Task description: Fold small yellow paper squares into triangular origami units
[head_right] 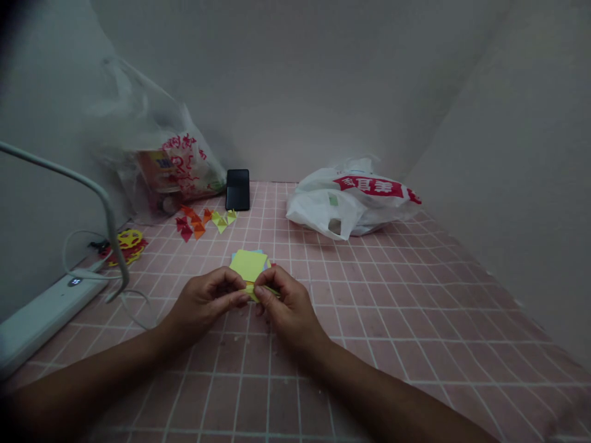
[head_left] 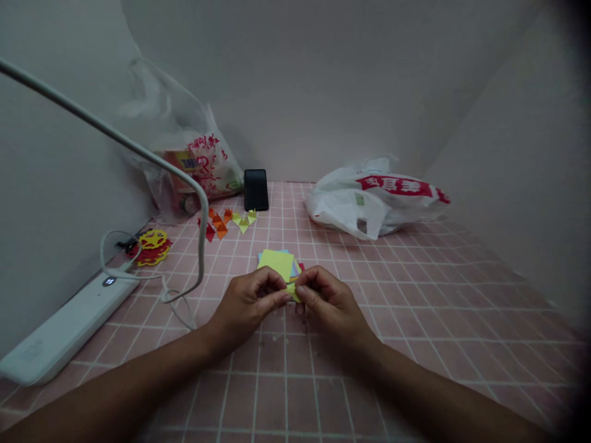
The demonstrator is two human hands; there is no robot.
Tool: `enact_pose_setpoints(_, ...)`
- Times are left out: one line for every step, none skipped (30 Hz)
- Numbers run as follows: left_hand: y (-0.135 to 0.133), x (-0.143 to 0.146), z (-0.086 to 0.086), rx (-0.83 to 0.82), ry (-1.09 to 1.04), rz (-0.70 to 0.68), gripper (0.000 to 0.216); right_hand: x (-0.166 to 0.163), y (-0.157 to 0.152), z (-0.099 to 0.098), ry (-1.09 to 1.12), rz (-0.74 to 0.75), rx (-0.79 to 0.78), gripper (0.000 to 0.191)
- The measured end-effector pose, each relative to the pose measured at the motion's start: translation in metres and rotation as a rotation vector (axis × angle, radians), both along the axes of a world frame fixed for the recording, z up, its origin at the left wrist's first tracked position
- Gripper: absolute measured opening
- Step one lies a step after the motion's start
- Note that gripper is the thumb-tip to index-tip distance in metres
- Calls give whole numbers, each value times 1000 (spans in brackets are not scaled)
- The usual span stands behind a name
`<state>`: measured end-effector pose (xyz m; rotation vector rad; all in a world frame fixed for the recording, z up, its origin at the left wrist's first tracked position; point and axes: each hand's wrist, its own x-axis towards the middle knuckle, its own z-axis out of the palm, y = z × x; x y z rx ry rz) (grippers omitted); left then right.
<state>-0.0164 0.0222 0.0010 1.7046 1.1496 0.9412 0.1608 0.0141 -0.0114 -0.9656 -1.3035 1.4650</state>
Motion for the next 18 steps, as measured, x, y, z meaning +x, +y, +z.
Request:
enact_pose_setpoints(0,0,0,24,2,4,9,0,0,0,1,-1,-1,13)
enact_pose_setpoints(0,0,-1,47,-7,7,9,0,0,0,0,-3,1,13)
enact_pose_setpoints(-1,0,-1,61,-28,6,9,0,0,0,-1,-4,4,13)
enact_pose_setpoints(-1,0,-1,63,-61,3,9,0,0,0,-3,-5,7,12)
enact_pose_setpoints(-1,1,-1,52,-98,-1,10,0,-1,0,-7,-6,14,12)
enact_pose_setpoints(-1,1,0,30,-131,-5,11,0,-1,0,-13,-4,23,11)
enact_pose_setpoints(-1,2,0,6,-155,-5,12,0,-1,0,-22,1,30,11)
enact_pose_setpoints(-1,2,1,-15,-169,-2,13,1,-2,0,-29,6,40,10)
enact_pose_setpoints(-1,2,2,-31,-171,2,13,1,-2,0,-34,9,52,9)
enact_pose_setpoints(-1,2,3,-38,-166,9,14,1,-3,0,-38,11,67,8)
enact_pose_setpoints(-2,2,4,-40,-155,15,14,1,-3,0,-41,10,83,7)
enact_pose_setpoints(-2,2,5,-37,-145,21,14,1,-3,1,-41,10,101,6)
enact_pose_setpoints(-3,2,5,-30,-136,24,14,1,-3,1,-42,8,120,5)
enact_pose_setpoints(-3,1,6,-21,-129,25,14,1,-3,1,-42,4,134,5)
enact_pose_setpoints(-4,1,7,-10,-126,25,14,1,-3,1,-41,0,138,4)
enact_pose_setpoints(-4,1,7,1,-126,24,14,1,-2,2,-33,-5,138,4)
enact_pose_setpoints(-4,0,7,13,-126,22,14,1,-2,2,-20,-12,134,5)
enact_pose_setpoints(-4,0,7,23,-125,18,14,1,-2,3,-6,-22,131,6)
